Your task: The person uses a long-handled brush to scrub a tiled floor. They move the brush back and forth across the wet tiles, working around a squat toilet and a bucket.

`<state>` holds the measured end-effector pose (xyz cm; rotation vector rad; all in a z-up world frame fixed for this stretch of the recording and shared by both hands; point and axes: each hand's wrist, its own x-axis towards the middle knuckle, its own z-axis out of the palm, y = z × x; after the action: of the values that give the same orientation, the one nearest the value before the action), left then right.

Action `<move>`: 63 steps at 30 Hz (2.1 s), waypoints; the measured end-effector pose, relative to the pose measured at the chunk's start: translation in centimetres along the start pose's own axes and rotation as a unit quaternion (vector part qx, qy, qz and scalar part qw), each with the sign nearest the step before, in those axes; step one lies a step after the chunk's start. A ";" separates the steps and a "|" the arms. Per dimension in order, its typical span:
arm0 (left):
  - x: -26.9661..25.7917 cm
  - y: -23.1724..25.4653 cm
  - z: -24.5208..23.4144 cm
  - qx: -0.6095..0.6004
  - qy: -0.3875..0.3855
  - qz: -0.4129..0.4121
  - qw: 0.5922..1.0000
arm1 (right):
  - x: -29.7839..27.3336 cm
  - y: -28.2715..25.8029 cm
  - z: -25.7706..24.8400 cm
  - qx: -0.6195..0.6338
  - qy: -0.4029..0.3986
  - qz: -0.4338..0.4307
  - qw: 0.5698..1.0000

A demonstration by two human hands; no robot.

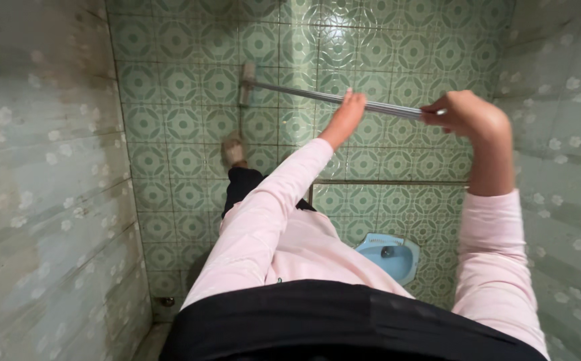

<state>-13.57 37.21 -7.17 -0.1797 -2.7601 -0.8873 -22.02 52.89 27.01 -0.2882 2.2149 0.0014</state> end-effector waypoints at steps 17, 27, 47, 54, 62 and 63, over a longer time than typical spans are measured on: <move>-0.5 -2.5 -1.2 -0.059 -0.039 -0.011 0.997 | -1.8 -4.2 -1.6 -0.022 0.046 0.000 0.999; -4.0 -9.0 -7.4 -0.128 0.003 -0.071 0.989 | 0.5 -13.7 -0.4 -0.084 0.098 0.014 0.992; -6.1 -14.5 -13.9 0.123 -0.019 -0.175 0.977 | -3.3 -24.3 -3.2 0.210 0.122 -0.206 0.948; -0.8 -17.8 -22.9 -0.100 0.126 -0.252 0.954 | -0.8 -32.9 -6.2 0.333 0.332 -0.369 0.802; -8.7 -30.3 -32.1 -0.025 0.244 -0.351 0.904 | 7.4 -53.3 -2.3 0.199 0.382 -0.558 0.709; -10.3 -31.3 -33.2 -0.020 0.270 -0.357 0.894 | 7.5 -56.3 -1.0 0.239 0.326 -0.605 0.686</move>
<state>-3.40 -8.04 -1.20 0.9833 -2.2527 -0.9481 -15.50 -3.50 27.44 -1.5762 2.0987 -1.5802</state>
